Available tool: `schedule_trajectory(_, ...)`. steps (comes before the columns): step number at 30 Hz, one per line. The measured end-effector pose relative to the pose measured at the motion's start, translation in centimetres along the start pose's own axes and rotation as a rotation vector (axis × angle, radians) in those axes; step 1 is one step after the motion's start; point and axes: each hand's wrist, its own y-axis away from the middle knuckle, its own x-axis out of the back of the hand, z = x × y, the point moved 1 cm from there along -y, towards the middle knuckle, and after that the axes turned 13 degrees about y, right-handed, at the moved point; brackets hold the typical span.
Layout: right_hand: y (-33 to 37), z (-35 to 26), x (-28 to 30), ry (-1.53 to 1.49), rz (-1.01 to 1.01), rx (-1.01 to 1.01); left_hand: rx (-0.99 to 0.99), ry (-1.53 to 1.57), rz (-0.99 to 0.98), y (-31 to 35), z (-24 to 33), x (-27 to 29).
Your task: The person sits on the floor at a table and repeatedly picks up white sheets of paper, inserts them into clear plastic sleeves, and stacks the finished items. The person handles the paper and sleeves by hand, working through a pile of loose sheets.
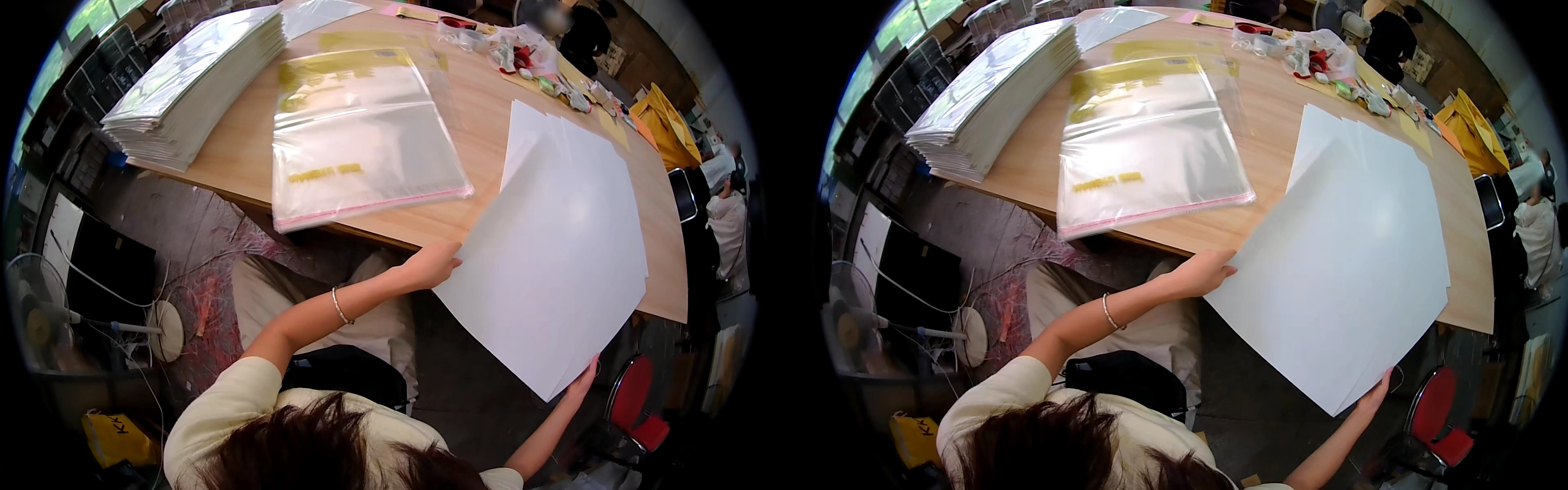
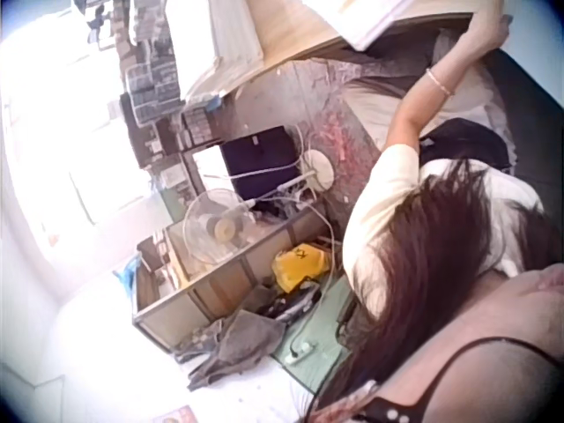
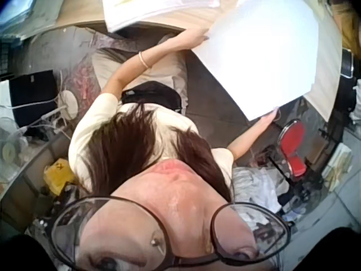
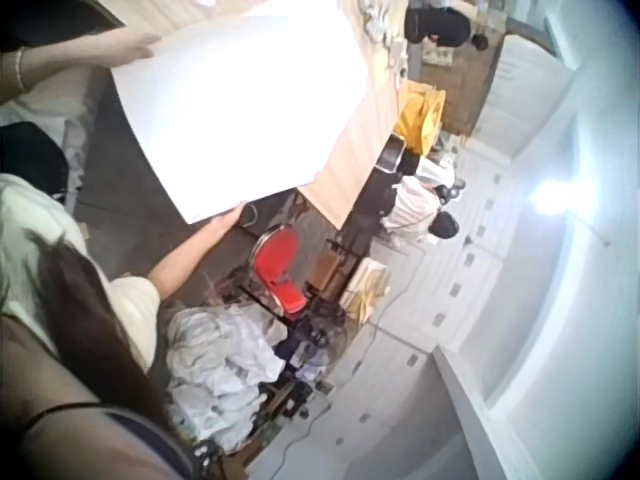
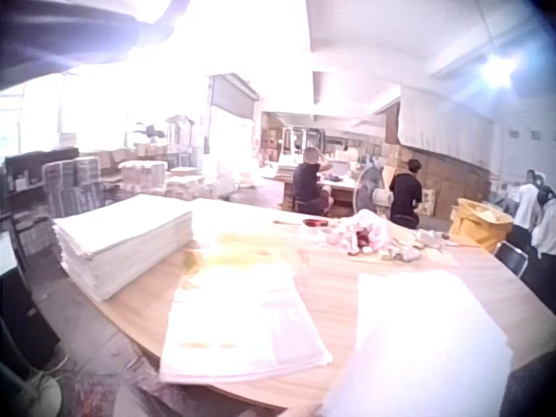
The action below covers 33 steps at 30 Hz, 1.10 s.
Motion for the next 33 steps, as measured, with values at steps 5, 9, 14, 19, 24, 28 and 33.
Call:
schedule_trajectory(5, 0.7, -0.1, -2.1, 0.193, 0.036, 0.097, -0.025, -0.040, -0.076, -1.1, 2.8, 1.1)
schedule_trajectory(9, 3.6, -2.0, -6.4, 0.441, 0.212, 0.142, -0.104, 0.027, -0.047, -1.6, 1.7, 0.7)
schedule_trajectory(14, 9.8, -2.5, -10.7, 0.142, 0.226, -0.095, 0.025, 0.076, -0.111, -0.7, 2.3, 1.8)
schedule_trajectory(19, 11.4, 0.4, -8.6, 0.131, 0.146, -0.087, 0.165, -0.014, -0.047, 4.0, 1.7, 2.9)
schedule_trajectory(24, 12.3, 2.3, -10.0, 0.191, 0.019, -0.026, 0.509, 0.199, -0.133, 6.3, -1.5, 4.9)
schedule_trajectory(28, 12.2, 3.7, -9.3, 0.250, -0.051, -0.055, 0.679, 1.309, -0.290, 6.6, -5.9, 3.9)
schedule_trajectory(33, 14.5, 3.4, -11.4, 0.498, -0.018, 0.092, 0.569, 1.577, -0.331, 6.1, -5.2, 3.9)
